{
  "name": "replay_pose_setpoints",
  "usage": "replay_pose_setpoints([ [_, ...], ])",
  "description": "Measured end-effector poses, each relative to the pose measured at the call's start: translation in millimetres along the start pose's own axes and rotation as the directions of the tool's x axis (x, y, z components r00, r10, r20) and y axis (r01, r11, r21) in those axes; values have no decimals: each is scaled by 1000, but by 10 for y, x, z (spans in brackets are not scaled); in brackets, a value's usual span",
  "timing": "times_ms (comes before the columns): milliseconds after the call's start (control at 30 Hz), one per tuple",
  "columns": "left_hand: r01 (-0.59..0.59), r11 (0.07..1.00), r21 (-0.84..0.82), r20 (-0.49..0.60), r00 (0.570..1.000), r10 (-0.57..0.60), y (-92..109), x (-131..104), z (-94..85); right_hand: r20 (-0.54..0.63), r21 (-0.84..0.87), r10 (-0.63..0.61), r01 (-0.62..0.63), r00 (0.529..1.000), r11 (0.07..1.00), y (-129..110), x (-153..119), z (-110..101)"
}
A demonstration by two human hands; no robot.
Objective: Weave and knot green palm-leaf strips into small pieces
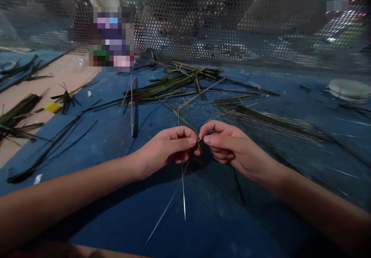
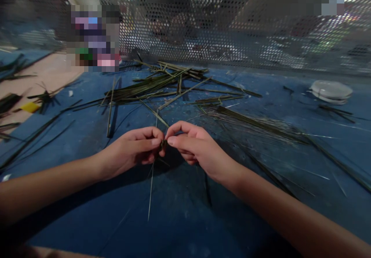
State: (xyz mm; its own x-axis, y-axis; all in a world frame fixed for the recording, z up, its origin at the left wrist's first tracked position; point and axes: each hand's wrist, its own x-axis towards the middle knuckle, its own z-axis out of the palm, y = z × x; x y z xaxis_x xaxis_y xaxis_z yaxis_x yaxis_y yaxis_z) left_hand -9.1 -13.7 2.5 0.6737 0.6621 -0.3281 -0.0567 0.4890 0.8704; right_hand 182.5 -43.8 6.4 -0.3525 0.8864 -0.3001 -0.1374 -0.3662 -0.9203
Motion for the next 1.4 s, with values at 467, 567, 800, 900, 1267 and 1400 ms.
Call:
replay_pose_setpoints([
  [467, -264, 913, 310, -107, 945, 309, -27, -19, 11, -7, -300, -121, 114, 993, 947, -8, -4, 34],
  [567, -296, 851, 434, -118, 918, 379, -40, -61, 23, 5, -317, -107, 103, 994, 943, 7, 9, 30],
  [800, -414, 727, 548, -62, 847, 529, -88, -98, -7, -21, -364, -119, 104, 993, 926, 40, 17, 34],
  [900, -480, 564, 672, 28, 777, 629, -89, -106, -31, -18, -398, -127, 110, 992, 911, 49, 8, 50],
  [1267, -195, 902, 386, -38, 973, 227, -6, -38, 12, -32, -164, -136, 129, 990, 978, 67, 29, 38],
  [1400, -146, 896, 420, 41, 989, 142, -9, -28, 10, -11, -239, -146, 139, 989, 961, 59, 30, 36],
])
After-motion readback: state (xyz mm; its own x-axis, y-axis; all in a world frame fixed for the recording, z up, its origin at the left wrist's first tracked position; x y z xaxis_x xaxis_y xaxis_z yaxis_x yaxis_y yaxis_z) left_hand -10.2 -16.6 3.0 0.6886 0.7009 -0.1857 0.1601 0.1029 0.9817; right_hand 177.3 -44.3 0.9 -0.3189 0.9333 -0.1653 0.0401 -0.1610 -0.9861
